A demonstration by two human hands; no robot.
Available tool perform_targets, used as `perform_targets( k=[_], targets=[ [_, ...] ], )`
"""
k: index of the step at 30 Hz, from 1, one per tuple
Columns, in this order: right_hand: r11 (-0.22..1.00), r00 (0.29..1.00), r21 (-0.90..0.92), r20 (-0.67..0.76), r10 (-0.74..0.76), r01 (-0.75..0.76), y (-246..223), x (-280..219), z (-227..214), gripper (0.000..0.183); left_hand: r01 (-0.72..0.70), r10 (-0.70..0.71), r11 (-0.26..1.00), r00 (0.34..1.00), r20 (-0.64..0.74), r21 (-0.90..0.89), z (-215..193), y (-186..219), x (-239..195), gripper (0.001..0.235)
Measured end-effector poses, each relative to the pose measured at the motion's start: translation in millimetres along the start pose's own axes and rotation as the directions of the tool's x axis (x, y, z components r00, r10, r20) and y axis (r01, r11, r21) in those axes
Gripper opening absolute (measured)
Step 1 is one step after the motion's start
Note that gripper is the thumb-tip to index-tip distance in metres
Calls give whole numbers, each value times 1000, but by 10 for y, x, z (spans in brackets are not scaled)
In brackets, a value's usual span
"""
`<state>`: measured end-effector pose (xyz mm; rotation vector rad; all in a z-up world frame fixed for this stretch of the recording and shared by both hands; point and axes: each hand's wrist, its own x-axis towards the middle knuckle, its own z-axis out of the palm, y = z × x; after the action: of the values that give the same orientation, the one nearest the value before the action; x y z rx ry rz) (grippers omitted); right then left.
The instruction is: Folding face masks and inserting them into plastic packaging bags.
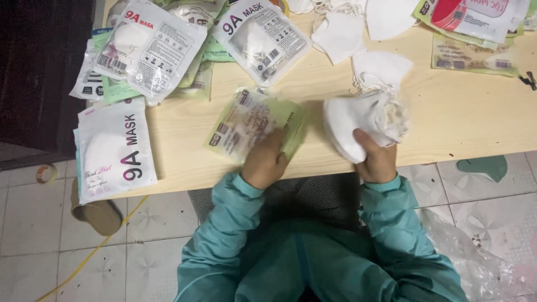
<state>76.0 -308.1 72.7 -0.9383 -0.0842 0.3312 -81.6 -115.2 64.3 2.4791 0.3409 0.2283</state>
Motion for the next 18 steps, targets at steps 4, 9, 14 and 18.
perform_targets(
  k=[4, 9, 14, 18],
  targets=[
    [992, 988, 23, 94, 121, -124, 284, -152, 2, 62, 25, -22, 996, 999, -40, 86, 421, -226, 22, 48],
    [976, 941, -23, 261, 216, -217, 542, -289, 229, 57, 32, -39, 999, 967, -253, -33, 423, -275, -37, 39],
    [868, 917, -396, 133, 376, -299, 624, -46, 221, 60, 9, -67, 991, 901, -428, -136, 429, -322, -35, 34],
    [662, 905, -749, 297, 305, 22, 407, 137, 202, 45, 26, -173, 963, 822, -542, -268, 381, -505, -66, 34]
  ],
)
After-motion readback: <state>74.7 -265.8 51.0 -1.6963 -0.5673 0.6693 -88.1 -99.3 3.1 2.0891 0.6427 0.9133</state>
